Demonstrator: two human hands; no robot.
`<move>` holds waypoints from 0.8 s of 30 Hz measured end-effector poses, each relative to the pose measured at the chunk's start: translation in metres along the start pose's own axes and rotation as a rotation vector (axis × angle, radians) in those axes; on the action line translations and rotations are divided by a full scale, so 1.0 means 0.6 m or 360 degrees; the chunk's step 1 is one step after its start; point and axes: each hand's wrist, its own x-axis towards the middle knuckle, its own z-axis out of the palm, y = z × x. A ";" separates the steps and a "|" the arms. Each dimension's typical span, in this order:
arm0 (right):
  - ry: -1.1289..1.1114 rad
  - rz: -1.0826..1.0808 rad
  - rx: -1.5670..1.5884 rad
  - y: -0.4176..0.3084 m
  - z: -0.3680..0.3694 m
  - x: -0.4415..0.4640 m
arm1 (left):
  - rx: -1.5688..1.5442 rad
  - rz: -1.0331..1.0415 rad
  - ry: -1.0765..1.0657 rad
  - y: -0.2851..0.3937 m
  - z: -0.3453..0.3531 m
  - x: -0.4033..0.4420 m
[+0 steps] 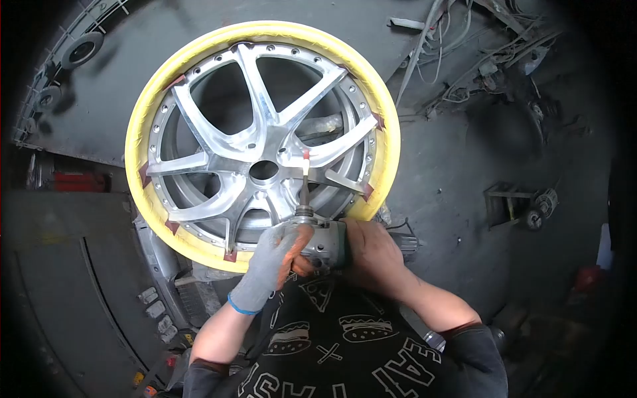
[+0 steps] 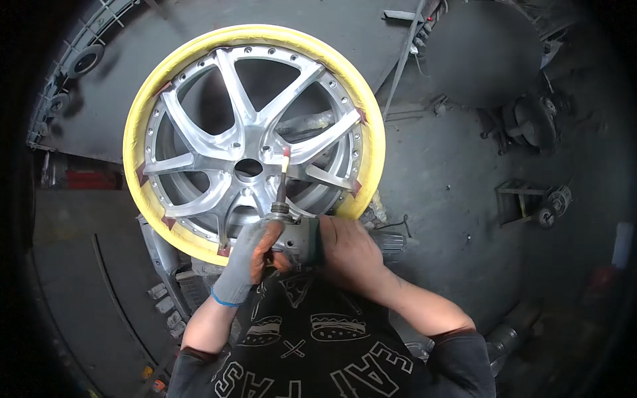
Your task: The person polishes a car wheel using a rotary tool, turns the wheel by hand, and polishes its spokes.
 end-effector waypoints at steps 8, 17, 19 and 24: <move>0.0104 0.0084 0.0049 0.005 -0.005 -0.020 | -0.0515 -0.0348 0.0094 0.026 0.030 0.002; 0.0055 -0.0016 0.0044 0.014 0.016 -0.008 | -0.0776 -0.0550 0.0053 0.066 0.023 0.003; 0.0019 0.0023 0.0088 0.015 0.002 -0.010 | -0.0773 -0.0548 0.0095 0.075 0.038 0.006; -0.0057 0.0103 0.0012 0.028 -0.021 -0.027 | 0.0016 0.0091 0.0016 -0.002 0.044 -0.006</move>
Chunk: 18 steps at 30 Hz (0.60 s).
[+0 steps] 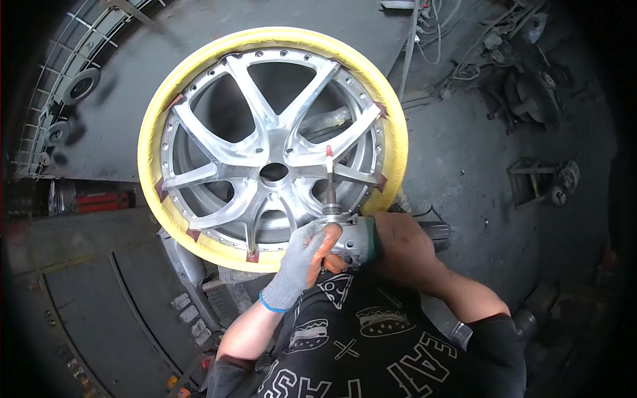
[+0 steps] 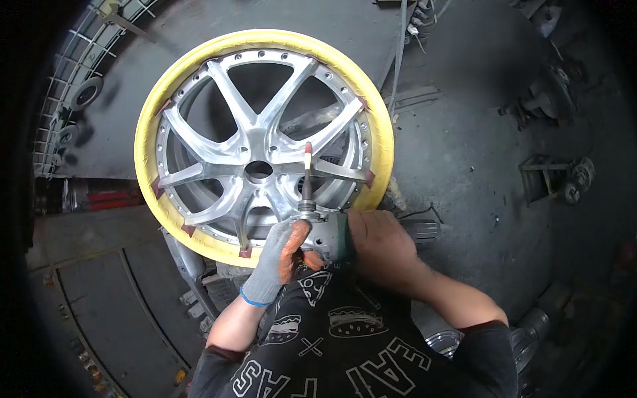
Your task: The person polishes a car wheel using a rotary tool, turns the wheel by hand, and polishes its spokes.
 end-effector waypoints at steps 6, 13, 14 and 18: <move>-0.0022 -0.0087 0.0009 0.016 -0.013 0.006 | -0.0605 -0.0657 0.0254 0.029 0.026 -0.006; -0.0172 -0.0064 0.0133 0.024 -0.055 0.016 | -0.0777 -0.0603 0.0097 0.099 0.048 0.026; -0.0159 -0.0047 0.0120 0.027 -0.061 0.014 | -0.0700 -0.0580 0.0089 0.105 0.055 0.030; -0.0131 -0.0044 0.0061 0.044 -0.071 0.013 | -0.0615 -0.0636 -0.0012 0.099 0.060 0.039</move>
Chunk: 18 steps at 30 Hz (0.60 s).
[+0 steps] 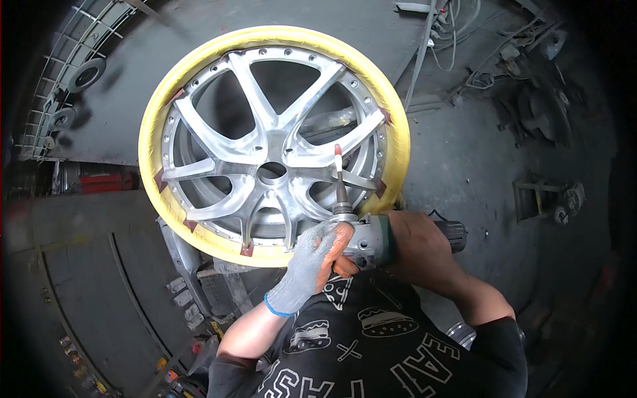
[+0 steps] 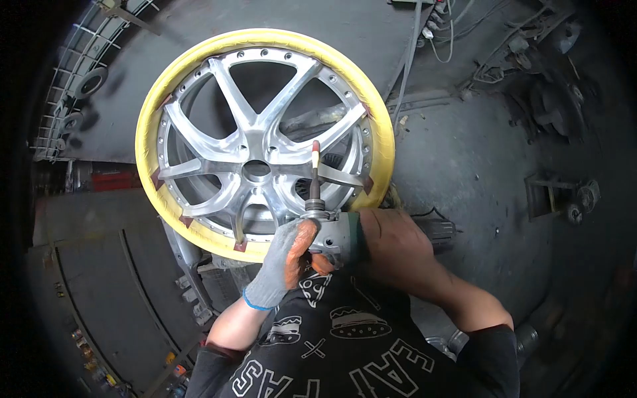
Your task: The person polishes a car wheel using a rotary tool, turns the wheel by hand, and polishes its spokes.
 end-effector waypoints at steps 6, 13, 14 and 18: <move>-0.0162 -0.0149 0.0116 0.011 0.005 0.024 | -0.0123 0.0166 0.0316 -0.009 0.005 -0.014; -0.0160 -0.0198 0.0050 0.026 -0.008 0.024 | -0.0274 0.0005 0.0293 0.019 0.034 -0.009; -0.0149 -0.0165 0.0045 0.030 -0.012 0.022 | -0.0275 -0.0003 0.0273 0.017 0.038 -0.006; -0.0170 -0.0117 0.0025 0.041 -0.020 0.018 | -0.0038 0.0177 0.0269 0.015 0.052 0.003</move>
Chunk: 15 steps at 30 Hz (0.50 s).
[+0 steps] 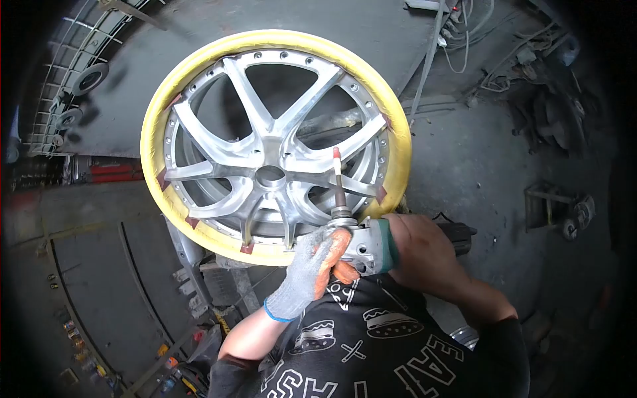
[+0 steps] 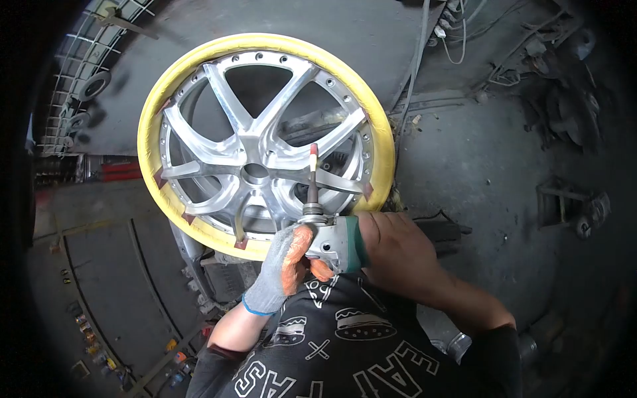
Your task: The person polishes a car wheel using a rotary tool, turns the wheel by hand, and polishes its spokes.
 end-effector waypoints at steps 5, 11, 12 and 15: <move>-0.0019 -0.0128 0.0018 -0.002 -0.005 0.005 | -0.0094 -0.0129 0.0007 -0.033 -0.026 -0.013; 0.0040 -0.0172 0.0025 -0.004 0.001 0.007 | -0.0129 -0.0037 0.0253 -0.036 -0.022 -0.025; 0.0035 -0.0172 0.0025 -0.002 0.000 0.005 | -0.0133 -0.0039 0.0256 -0.026 -0.017 -0.022; -0.0045 -0.0098 0.0099 0.002 -0.010 -0.004 | -0.0372 -0.0271 0.0007 -0.004 -0.005 -0.012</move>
